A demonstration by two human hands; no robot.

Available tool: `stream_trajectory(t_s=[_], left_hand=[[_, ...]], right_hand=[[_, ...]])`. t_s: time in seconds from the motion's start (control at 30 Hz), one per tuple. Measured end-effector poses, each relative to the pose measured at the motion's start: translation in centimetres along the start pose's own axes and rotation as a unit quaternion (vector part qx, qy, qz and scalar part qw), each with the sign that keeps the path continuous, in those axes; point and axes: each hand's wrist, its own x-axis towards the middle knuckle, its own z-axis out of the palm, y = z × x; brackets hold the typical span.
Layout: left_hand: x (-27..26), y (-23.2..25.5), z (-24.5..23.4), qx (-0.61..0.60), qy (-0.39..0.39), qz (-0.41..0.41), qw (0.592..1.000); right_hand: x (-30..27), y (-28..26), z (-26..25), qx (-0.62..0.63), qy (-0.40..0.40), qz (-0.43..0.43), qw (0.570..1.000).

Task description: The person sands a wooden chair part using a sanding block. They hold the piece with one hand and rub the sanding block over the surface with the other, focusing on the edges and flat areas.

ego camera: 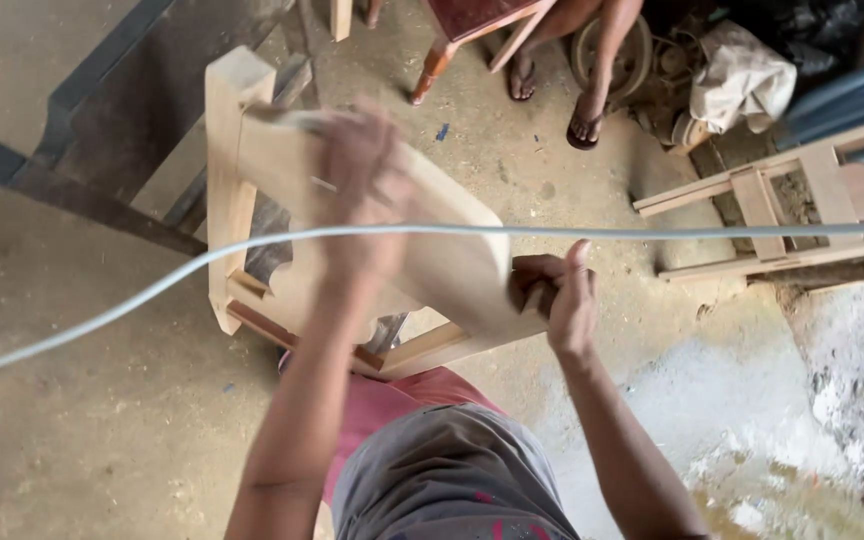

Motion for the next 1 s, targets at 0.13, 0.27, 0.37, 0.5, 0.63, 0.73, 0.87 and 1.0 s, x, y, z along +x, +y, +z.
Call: stream_trajectory(t_s=[0.13, 0.27, 0.37, 0.5, 0.63, 0.73, 0.87, 1.0], left_hand=[[4.2, 4.5, -3.0, 0.781, -0.083, 0.218, 0.579], [2.4, 3.6, 3.8, 0.702, -0.248, 0.299, 0.598], [-0.6, 0.7, 3.7, 0.668, -0.321, 0.282, 0.609], [4.0, 5.0, -1.1, 0.698, -0.367, 0.273, 0.552], [6.3, 7.4, -4.1, 0.724, -0.259, 0.237, 0.594], [2.4, 2.1, -5.3, 0.693, -0.258, 0.223, 0.636], [-0.1, -1.1, -4.0, 0.701, -0.376, 0.383, 0.470], [1.8, -0.6, -10.9, 0.707, -0.333, 0.370, 0.502]], right_hand=[[0.0, 1.0, 0.8, 0.225, 0.048, -0.015, 0.973], [2.0, 3.4, 1.1, 0.283, 0.024, -0.103, 0.953], [1.6, 2.8, 2.3, 0.284, 0.095, -0.062, 0.952], [-0.4, -0.2, 4.2, 0.320, 0.208, -0.011, 0.924], [-0.7, -0.5, 5.4, 0.279, 0.266, -0.014, 0.923], [-1.0, -1.4, 5.6, 0.243, 0.267, 0.002, 0.932], [-0.3, -0.3, 5.2, 0.261, 0.236, -0.039, 0.935], [0.8, 1.4, 4.0, 0.268, 0.214, 0.040, 0.938]])
